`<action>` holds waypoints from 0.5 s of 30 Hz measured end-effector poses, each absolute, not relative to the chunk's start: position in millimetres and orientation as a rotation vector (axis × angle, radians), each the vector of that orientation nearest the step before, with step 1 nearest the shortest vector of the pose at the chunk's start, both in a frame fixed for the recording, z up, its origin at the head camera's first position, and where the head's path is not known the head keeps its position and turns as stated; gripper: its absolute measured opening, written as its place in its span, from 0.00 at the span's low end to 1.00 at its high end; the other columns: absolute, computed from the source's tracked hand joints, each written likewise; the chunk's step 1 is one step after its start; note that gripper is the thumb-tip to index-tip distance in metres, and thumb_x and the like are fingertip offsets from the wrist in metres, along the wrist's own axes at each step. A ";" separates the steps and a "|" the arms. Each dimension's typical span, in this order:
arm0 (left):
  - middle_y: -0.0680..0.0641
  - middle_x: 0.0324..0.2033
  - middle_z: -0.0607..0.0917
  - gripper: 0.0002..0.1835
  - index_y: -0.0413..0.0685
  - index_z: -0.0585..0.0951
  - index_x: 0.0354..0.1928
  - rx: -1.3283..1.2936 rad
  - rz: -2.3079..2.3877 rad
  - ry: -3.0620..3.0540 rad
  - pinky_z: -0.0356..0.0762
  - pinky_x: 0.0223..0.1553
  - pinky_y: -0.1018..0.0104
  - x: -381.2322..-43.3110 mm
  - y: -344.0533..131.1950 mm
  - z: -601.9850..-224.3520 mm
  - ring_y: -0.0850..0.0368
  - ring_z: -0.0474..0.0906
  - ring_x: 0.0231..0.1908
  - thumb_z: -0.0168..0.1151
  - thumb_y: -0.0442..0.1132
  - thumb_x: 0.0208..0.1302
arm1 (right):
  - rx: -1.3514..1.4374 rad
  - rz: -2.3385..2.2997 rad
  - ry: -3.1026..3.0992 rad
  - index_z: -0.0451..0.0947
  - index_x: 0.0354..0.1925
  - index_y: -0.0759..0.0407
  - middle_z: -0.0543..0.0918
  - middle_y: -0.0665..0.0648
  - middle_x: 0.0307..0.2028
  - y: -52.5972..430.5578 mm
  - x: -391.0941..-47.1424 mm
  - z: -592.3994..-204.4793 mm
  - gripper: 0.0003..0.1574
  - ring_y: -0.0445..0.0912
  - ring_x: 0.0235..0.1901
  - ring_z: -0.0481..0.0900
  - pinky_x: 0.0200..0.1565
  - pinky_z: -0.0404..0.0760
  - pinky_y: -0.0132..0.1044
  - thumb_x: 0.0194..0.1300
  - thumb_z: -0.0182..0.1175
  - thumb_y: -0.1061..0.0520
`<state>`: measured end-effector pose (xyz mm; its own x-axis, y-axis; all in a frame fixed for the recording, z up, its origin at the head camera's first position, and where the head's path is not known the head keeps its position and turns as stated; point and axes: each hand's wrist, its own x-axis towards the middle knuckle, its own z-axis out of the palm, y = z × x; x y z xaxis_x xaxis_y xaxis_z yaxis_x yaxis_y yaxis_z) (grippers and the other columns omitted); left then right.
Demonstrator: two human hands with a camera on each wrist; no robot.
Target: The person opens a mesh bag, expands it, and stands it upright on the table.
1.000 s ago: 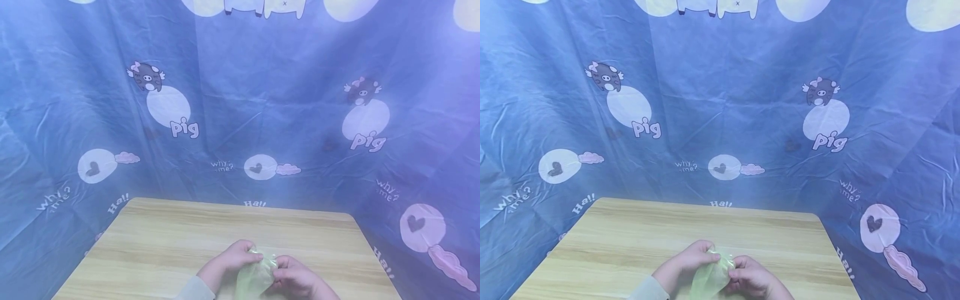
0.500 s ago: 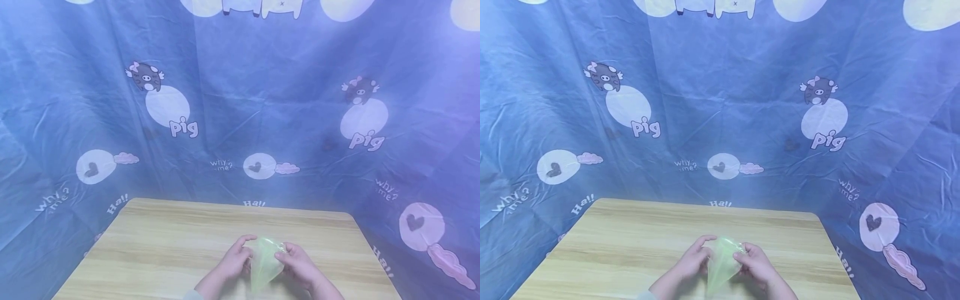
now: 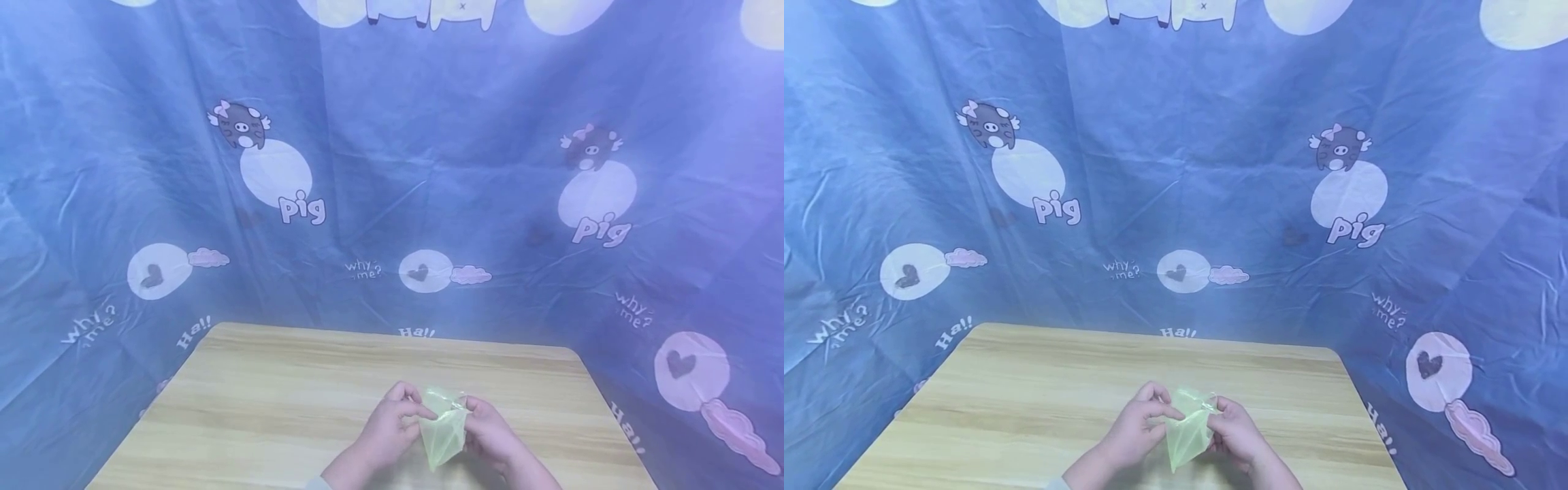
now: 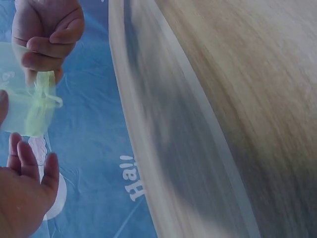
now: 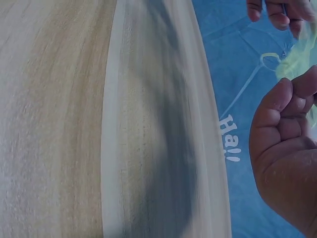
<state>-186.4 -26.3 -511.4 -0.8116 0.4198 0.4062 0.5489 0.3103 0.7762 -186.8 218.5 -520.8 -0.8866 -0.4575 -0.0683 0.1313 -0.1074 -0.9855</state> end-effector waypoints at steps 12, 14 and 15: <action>0.62 0.43 0.86 0.06 0.53 0.89 0.29 -0.664 -1.524 -2.369 0.76 0.61 0.44 -191.5 -23.3 -509.8 0.59 0.80 0.51 0.77 0.33 0.58 | -0.370 -1.973 2.664 0.80 0.61 0.67 0.86 0.57 0.55 197.1 -163.0 -501.5 0.22 0.45 0.51 0.82 0.50 0.82 0.46 0.69 0.57 0.70; 0.62 0.42 0.87 0.06 0.54 0.89 0.29 -0.664 -1.532 -2.363 0.77 0.60 0.44 -192.6 -22.9 -509.9 0.59 0.82 0.50 0.77 0.34 0.58 | -0.514 -1.928 2.731 0.84 0.58 0.62 0.87 0.51 0.54 195.3 -162.2 -499.1 0.22 0.41 0.52 0.82 0.49 0.81 0.41 0.67 0.61 0.72; 0.62 0.41 0.88 0.06 0.54 0.89 0.29 -0.668 -1.541 -2.356 0.77 0.60 0.45 -193.0 -22.5 -510.1 0.60 0.82 0.49 0.77 0.35 0.58 | -0.565 -1.902 2.762 0.85 0.56 0.59 0.88 0.48 0.53 194.3 -162.3 -498.6 0.21 0.41 0.52 0.82 0.49 0.80 0.40 0.66 0.63 0.71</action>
<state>-193.0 -22.5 -510.1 -0.8644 0.2395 0.4421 0.5011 0.3365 0.7973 -162.3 194.3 -498.6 -0.9124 -0.1220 0.3907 -0.4085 0.3307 -0.8507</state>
